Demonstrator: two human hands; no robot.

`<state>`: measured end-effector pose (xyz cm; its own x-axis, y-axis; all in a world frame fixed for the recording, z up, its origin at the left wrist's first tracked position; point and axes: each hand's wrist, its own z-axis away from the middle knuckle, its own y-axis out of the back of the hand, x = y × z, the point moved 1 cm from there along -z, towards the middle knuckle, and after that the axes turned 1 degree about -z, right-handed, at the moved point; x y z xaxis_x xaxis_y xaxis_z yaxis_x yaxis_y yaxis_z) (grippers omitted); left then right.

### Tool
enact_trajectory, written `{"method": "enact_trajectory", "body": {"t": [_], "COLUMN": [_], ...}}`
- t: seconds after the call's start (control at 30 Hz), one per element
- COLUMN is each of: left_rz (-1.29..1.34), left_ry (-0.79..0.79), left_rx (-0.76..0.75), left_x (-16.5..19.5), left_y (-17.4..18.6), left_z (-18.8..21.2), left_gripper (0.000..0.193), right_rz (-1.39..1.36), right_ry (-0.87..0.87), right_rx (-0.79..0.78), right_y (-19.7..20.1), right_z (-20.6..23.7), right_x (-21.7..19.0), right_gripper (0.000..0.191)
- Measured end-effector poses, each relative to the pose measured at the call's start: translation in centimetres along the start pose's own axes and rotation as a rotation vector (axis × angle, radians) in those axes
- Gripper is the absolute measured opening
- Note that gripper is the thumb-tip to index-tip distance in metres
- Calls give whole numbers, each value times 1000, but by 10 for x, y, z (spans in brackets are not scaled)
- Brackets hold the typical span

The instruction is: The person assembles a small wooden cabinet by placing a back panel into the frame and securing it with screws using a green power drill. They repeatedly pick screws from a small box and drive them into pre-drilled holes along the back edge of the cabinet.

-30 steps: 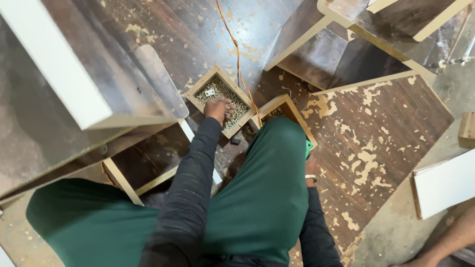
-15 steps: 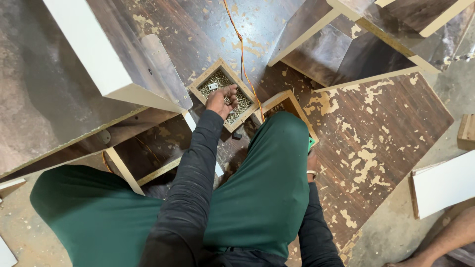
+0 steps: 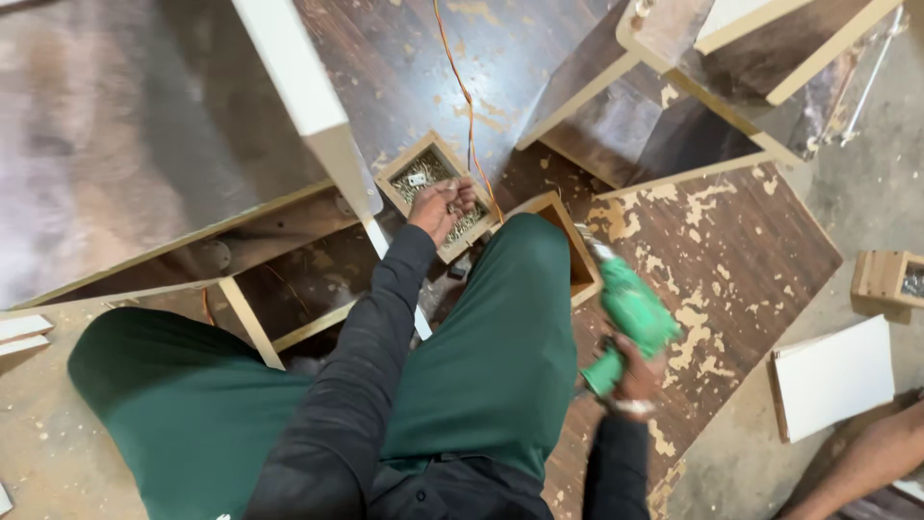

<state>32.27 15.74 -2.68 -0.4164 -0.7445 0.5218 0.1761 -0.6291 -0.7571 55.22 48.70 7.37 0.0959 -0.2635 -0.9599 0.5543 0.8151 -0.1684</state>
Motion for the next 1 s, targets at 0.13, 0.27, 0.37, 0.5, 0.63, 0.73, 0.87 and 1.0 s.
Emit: {"method": "enact_trajectory", "body": {"t": [0.13,0.27,0.37,0.5,0.63,0.73,0.87,1.0], "left_rz": [114,80,280,536,570,360,244,357], "left_ry": [-103,-114,-92,-259,-363,-469,-510,-554], "left_rx": [-116,-109,34,358,345,225,305,313], "left_x": [9,13,13,38,75,95,104,103], "left_y": [-11,2,29,68,88,99,116,124], "left_z": [30,97,143,184,219,243,259,256], "left_gripper": [30,26,31,23,29,30,34,36], "right_rz": [-215,-228,-114,1,164,207,265,285], "right_ry": [-11,-39,-44,-40,40,71,68,78], "right_rx": [-199,-475,-560,-737,-830,-896,-954,-959], "right_y": [-21,-70,-119,-187,-242,-266,-285,-289], "right_z": [38,70,98,130,154,166,173,178], "right_x": [-78,-114,-112,-103,-97,-96,-90,-85], "right_gripper": [54,52,56,63,70,66,67,66]}}
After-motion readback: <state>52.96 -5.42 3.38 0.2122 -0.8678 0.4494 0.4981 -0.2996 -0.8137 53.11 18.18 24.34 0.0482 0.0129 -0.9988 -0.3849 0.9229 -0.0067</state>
